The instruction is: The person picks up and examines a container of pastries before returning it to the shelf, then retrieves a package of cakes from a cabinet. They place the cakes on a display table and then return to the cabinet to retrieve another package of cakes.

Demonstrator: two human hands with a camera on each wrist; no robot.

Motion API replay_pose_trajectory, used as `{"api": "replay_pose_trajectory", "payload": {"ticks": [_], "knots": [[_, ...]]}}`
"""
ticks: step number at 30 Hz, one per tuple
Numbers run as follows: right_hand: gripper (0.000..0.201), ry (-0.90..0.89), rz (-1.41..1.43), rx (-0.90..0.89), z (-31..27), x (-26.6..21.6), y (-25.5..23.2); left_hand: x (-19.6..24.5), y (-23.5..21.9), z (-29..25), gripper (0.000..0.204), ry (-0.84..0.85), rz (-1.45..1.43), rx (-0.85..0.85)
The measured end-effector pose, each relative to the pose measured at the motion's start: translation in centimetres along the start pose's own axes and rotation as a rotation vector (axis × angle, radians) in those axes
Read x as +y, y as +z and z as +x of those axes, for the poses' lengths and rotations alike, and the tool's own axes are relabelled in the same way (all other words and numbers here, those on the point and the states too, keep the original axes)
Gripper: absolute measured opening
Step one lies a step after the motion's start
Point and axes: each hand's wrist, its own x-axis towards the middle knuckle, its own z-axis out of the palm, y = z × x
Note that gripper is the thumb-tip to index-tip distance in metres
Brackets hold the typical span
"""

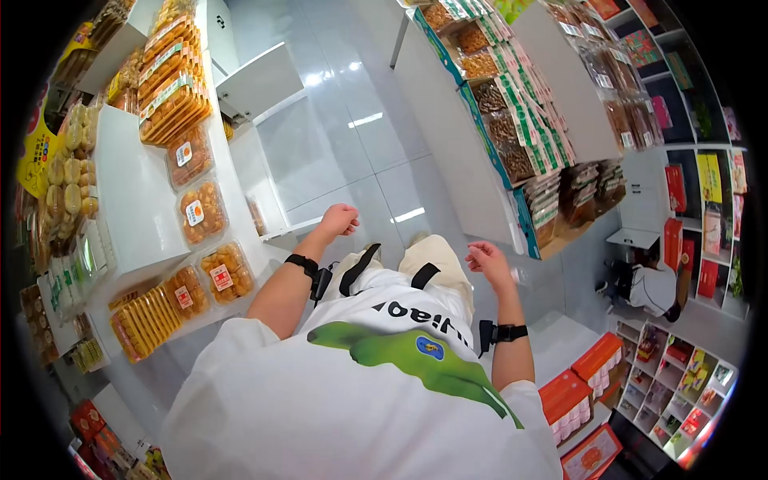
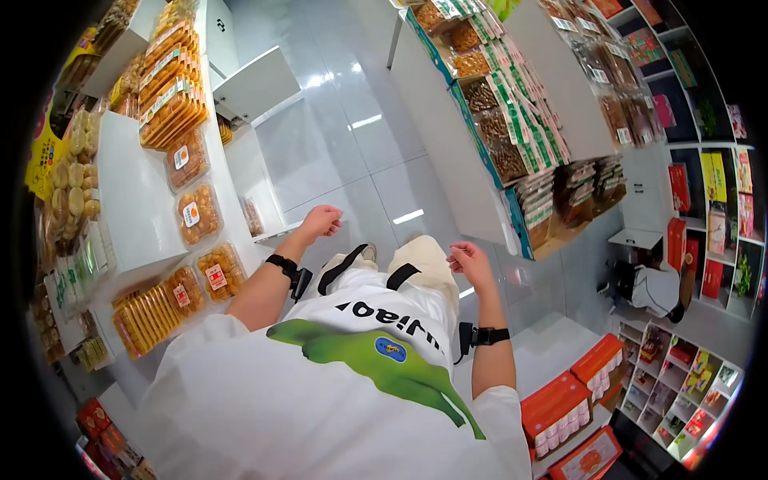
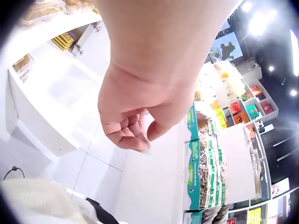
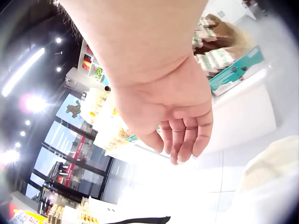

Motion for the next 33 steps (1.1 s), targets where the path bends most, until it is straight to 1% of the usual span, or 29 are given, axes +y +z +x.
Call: {"api": "replay_pose_trajectory", "payload": {"ticks": [2,3,4,5,6,8,9,10,12,13,14,15,17,19,21,22,24,25,27,28,30,32,33], "knots": [[0.024,-0.023,0.062,-0.115,5.4,-3.7,-0.9,2.9,0.5,1.7,0.018,0.025,-0.055,0.029],[0.024,-0.030,0.037,-0.184,8.5,-6.0,-1.0,4.2,0.4,2.3,0.018,0.015,-0.074,0.053],[0.024,-0.026,0.020,-0.217,11.5,-8.2,-0.9,5.6,0.1,2.9,0.019,0.005,-0.170,0.085],[0.024,-0.043,-0.015,-0.286,14.4,-10.9,-0.6,7.0,-0.2,3.7,0.019,0.005,-0.264,0.120],[0.024,-0.068,-0.048,-0.354,17.7,-13.5,-0.2,8.0,-0.8,4.8,0.019,0.012,-0.284,0.152],[0.024,-0.103,-0.091,-0.436,23.7,-19.0,1.0,9.9,-2.2,6.1,0.020,0.050,-0.495,0.234],[0.023,-0.127,-0.109,-0.474,25.9,-21.6,1.8,11.1,-2.7,6.1,0.020,0.043,-0.585,0.282],[0.023,-0.136,-0.120,-0.506,28.3,-24.6,2.6,12.4,-3.2,6.4,0.020,0.051,-0.600,0.313],[0.021,-0.171,-0.102,-0.638,31.1,-29.9,4.8,14.3,-3.8,5.8,0.019,0.064,-0.737,0.372],[0.021,-0.158,-0.113,-0.669,32.2,-32.2,6.3,15.1,-4.4,5.5,0.019,0.053,-0.756,0.401],[0.021,-0.168,-0.189,-0.695,33.3,-34.3,7.8,16.4,-4.8,5.1,0.019,0.066,-0.787,0.429],[0.022,-0.177,-0.269,-0.720,34.1,-36.1,9.2,17.1,-5.4,5.1,0.019,0.079,-0.822,0.454],[0.022,-0.162,-0.303,-0.790,35.4,-38.9,12.5,18.2,-7.1,5.6,0.019,0.073,-0.898,0.495],[0.023,-0.146,-0.330,-0.845,37.0,-40.8,16.1,19.0,-9.8,7.0,0.019,0.067,-0.963,0.522],[0.025,-0.155,-0.452,-0.873,38.8,-41.6,19.6,19.1,-12.6,8.7,0.019,0.091,-1.040,0.536],[0.025,-0.143,-0.465,-0.876,39.8,-42.1,21.3,19.2,-14.3,9.8,0.019,0.082,-1.055,0.536],[0.026,-0.151,-0.651,-0.930,41.8,-42.9,25.0,19.9,-18.7,12.6,0.019,0.073,-1.079,0.544],[0.026,-0.138,-0.655,-0.924,43.0,-43.3,27.0,19.9,-21.2,14.2,0.019,0.062,-1.084,0.536],[0.025,-0.162,-0.890,-0.935,45.6,-44.1,31.0,19.2,-26.4,18.1,0.022,0.115,-1.119,0.547],[0.025,-0.139,-0.899,-0.931,47.1,-44.2,33.4,18.6,-29.1,20.2,0.022,0.096,-1.131,0.537],[0.025,-0.529,-1.396,-0.859,50.5,-43.6,37.2,16.7,-33.3,25.0,0.025,0.035,-1.131,0.634],[0.025,-0.429,-1.447,-0.900,54.6,-42.6,41.8,14.3,-37.0,29.7,0.028,-0.004,-1.162,0.625],[0.025,-0.371,-1.472,-0.924,56.6,-42.1,44.0,13.3,-38.7,31.7,0.029,-0.036,-1.141,0.651]]}}
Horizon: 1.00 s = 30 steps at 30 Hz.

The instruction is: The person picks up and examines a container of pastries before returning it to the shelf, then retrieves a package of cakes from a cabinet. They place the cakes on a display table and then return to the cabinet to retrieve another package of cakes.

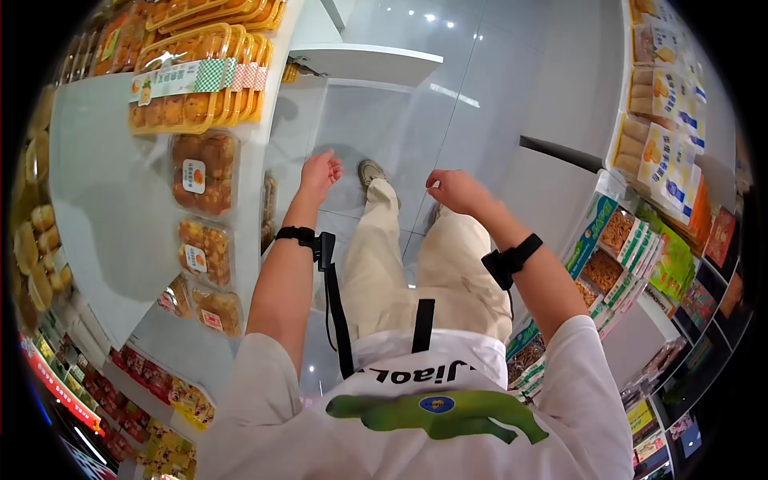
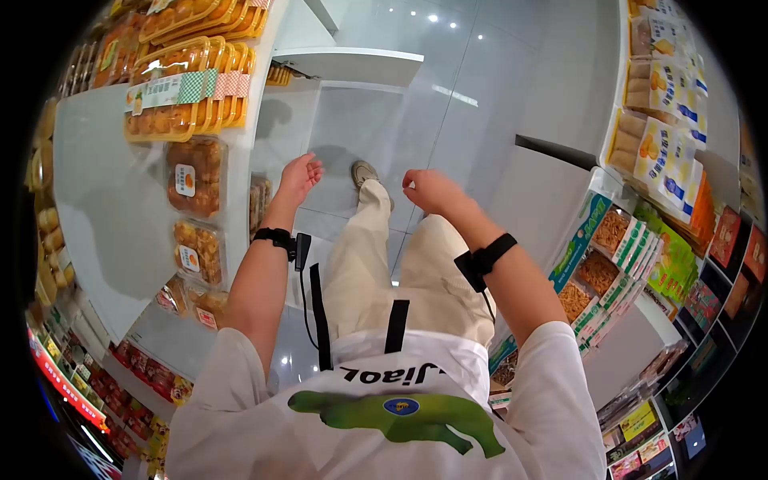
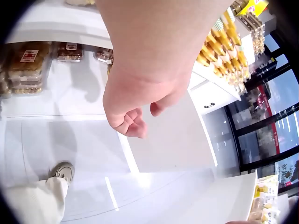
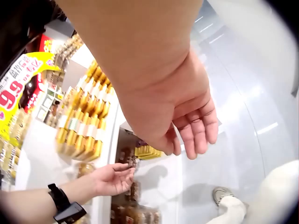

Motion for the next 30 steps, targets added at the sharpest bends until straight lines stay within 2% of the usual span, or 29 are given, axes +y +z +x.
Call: {"api": "replay_pose_trajectory", "payload": {"ticks": [4,6,9,11,13,15,16,19,21,23,25,26,30], "knots": [[0.024,-0.030,-0.162,-0.052,12.2,1.1,-0.9,1.7,-0.9,10.3,0.039,-0.010,0.018,0.098],[0.023,-0.042,-0.476,-0.122,18.4,2.3,-1.0,2.5,-1.9,16.0,0.043,-0.005,-0.005,0.130],[0.023,-0.116,-0.526,-0.184,27.6,3.4,0.0,2.6,-4.7,24.9,0.052,0.043,-0.017,0.191],[0.024,-0.133,-0.553,-0.231,33.1,3.8,0.7,3.0,-6.7,30.5,0.056,0.146,-0.079,0.228],[0.023,-0.123,-0.440,-0.215,37.8,4.3,1.9,4.1,-8.2,35.2,0.059,0.211,-0.158,0.286],[0.023,-0.126,-0.403,-0.207,40.0,2.9,2.0,5.2,-9.6,38.3,0.060,0.315,-0.238,0.259],[0.026,-0.131,-0.459,-0.224,41.4,2.3,2.1,6.4,-9.6,39.1,0.061,0.335,-0.209,0.301],[0.028,-0.152,-0.514,-0.233,43.9,2.1,2.8,8.4,-12.9,43.8,0.059,0.494,-0.203,0.240],[0.028,-0.260,-0.422,-0.182,44.6,2.1,2.8,10.2,-12.9,43.8,0.055,0.516,-0.229,0.268],[0.027,-0.273,-0.422,-0.181,44.1,2.1,2.7,10.9,-13.2,43.7,0.052,0.540,-0.255,0.286],[0.027,-0.260,-0.419,-0.191,44.0,2.1,2.3,10.8,-15.8,45.1,0.043,0.668,-0.201,-0.020],[0.026,-0.264,-0.447,-0.197,43.9,2.2,2.3,11.1,-16.1,45.3,0.032,0.712,-0.241,-0.175],[0.029,-0.316,-0.468,-0.196,43.3,3.0,2.0,13.8,-19.5,50.2,0.021,0.599,-0.368,-0.107]]}}
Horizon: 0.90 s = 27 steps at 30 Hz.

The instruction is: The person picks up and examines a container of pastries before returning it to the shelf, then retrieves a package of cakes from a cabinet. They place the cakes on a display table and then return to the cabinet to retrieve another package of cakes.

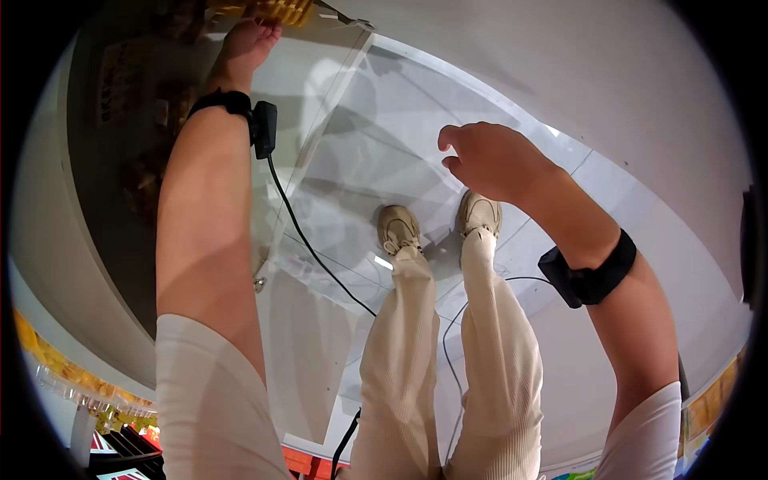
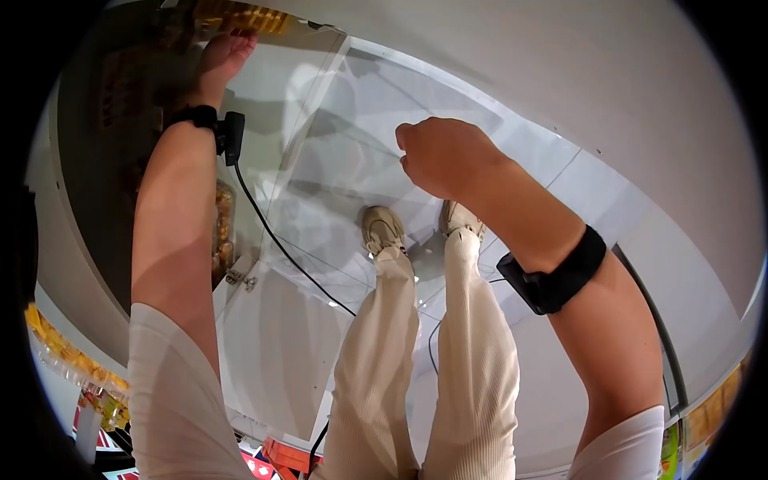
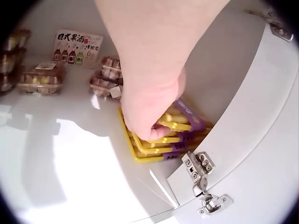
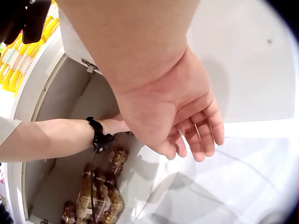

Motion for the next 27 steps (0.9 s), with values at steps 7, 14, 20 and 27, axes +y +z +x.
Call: {"api": "replay_pose_trajectory", "payload": {"ticks": [7,14,20,27], "knots": [[0.024,0.079,0.000,-0.024,-1.4,0.0,-0.5,-0.8,0.3,0.7,0.005,0.086,-0.288,-0.124],[0.024,0.023,0.012,0.031,-1.9,0.9,0.0,-0.4,3.0,-1.3,0.013,0.200,-0.240,-0.470],[0.023,0.044,0.065,0.022,-2.9,0.9,0.2,0.6,6.4,-7.8,0.018,0.230,-0.391,-0.083],[0.026,0.160,0.216,-0.023,-6.5,-0.3,0.0,-1.9,3.1,-19.5,0.033,0.236,-0.423,0.276]]}}
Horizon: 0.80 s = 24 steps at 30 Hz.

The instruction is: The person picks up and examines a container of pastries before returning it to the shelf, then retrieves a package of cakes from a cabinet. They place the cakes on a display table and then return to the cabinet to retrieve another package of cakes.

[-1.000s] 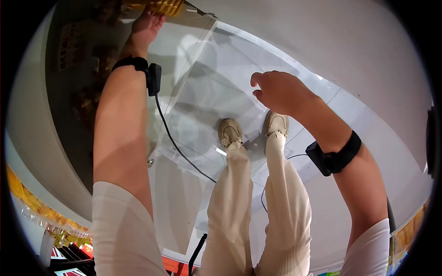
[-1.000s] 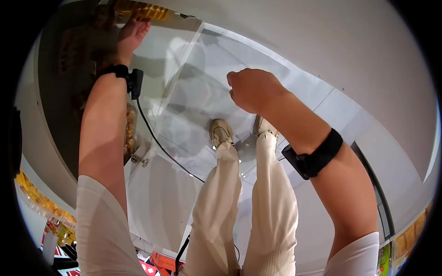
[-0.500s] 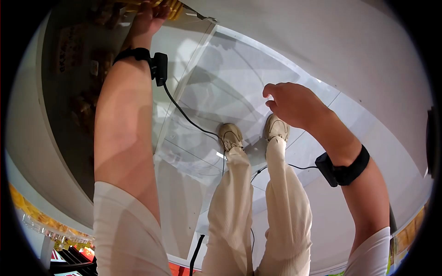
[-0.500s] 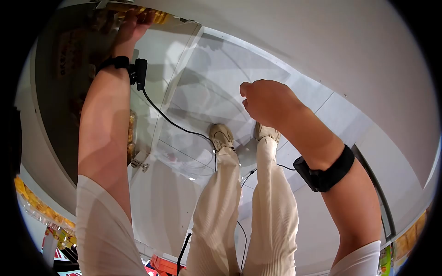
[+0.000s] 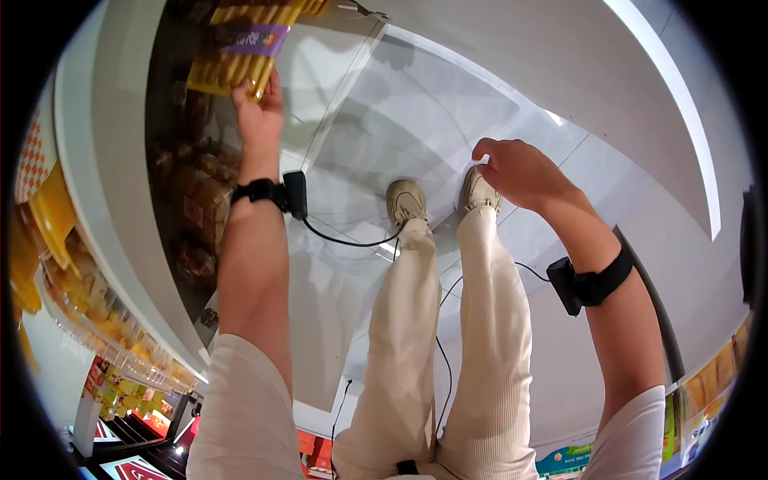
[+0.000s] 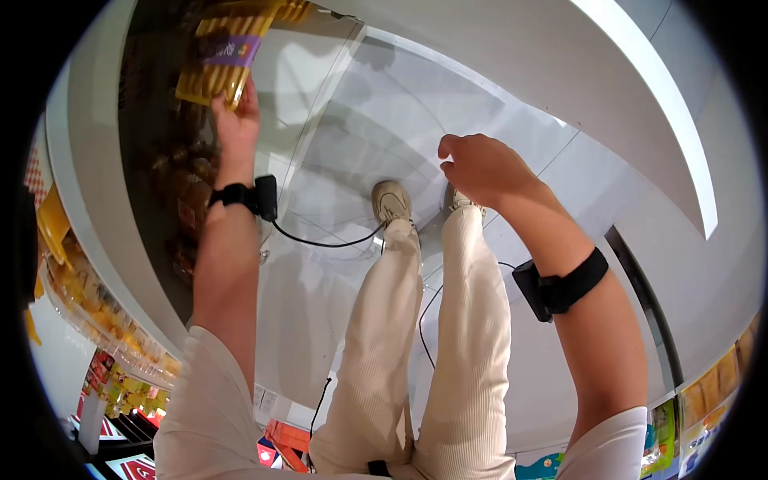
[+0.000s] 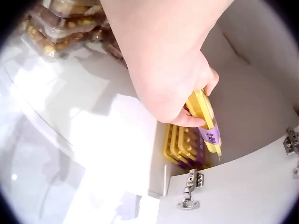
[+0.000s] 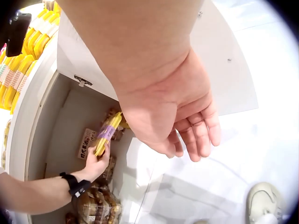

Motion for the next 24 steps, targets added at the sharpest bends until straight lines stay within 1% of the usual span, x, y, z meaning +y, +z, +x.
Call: {"api": "replay_pose_trajectory", "payload": {"ticks": [1,3,5,7,8,9,10,11,12,14,15,16,17,18,20,21,22,23,24], "knots": [[0.027,0.064,0.064,-0.044,-0.8,-0.6,-0.3,0.5,-0.9,-2.2,0.036,-0.007,-0.017,-0.001],[0.028,0.057,0.114,-0.025,-2.2,-0.3,0.3,0.9,-1.6,-8.0,0.040,-0.012,0.009,0.030],[0.028,0.063,0.170,-0.006,-3.7,1.6,1.9,1.0,-4.5,-12.7,0.045,-0.028,0.017,0.032],[0.028,-0.015,0.253,0.069,-5.1,4.7,4.2,1.5,-4.3,-18.3,0.052,-0.119,0.142,0.134],[0.028,-0.006,0.255,0.072,-6.4,5.6,4.8,2.0,-4.4,-20.7,0.055,-0.199,0.175,0.144],[0.028,0.072,0.279,0.035,-8.2,6.3,5.3,2.6,-4.7,-23.1,0.058,-0.280,0.206,0.155],[0.028,0.150,0.302,0.001,-9.9,6.6,5.8,3.4,-6.0,-25.3,0.058,-0.383,0.207,0.113],[0.028,0.164,0.295,0.007,-11.7,6.9,6.1,4.2,-6.7,-27.2,0.058,-0.488,0.204,0.069],[0.027,0.188,0.329,-0.016,-13.7,6.9,6.2,5.1,-6.2,-28.9,0.058,-0.497,0.190,0.065],[0.027,0.233,0.355,-0.039,-16.7,6.7,6.4,6.5,-5.0,-32.1,0.065,-0.730,0.335,-0.018],[0.029,0.251,0.462,-0.028,-18.2,5.9,6.2,7.4,-4.4,-33.6,0.065,-0.743,0.319,-0.027],[0.032,0.265,0.565,-0.016,-19.9,5.2,5.7,8.3,-3.6,-35.2,0.065,-0.810,0.395,-0.077],[0.039,0.281,0.732,0.013,-21.7,3.2,4.5,9.2,-2.7,-36.7,0.065,-0.874,0.471,-0.131],[0.039,0.291,0.712,0.022,-23.4,1.6,3.8,10.2,-1.0,-38.3,0.065,-0.874,0.448,-0.138],[0.048,0.205,1.165,0.133,-25.7,-0.9,2.5,12.1,3.1,-40.1,0.070,-0.979,0.489,-0.345],[0.048,0.182,1.143,0.148,-26.4,-2.2,1.5,13.1,5.6,-40.8,0.073,-1.030,0.517,-0.397],[0.051,0.136,1.251,0.108,-27.9,-3.9,0.4,14.4,7.4,-41.7,0.073,-1.006,0.506,-0.410],[0.054,0.085,1.350,0.054,-29.2,-5.5,-0.9,15.6,9.1,-42.9,0.074,-1.041,0.479,-0.475],[0.056,-0.025,1.387,-0.021,-30.4,-7.4,-2.1,16.8,10.7,-43.9,0.075,-1.068,0.455,-0.540]]}}
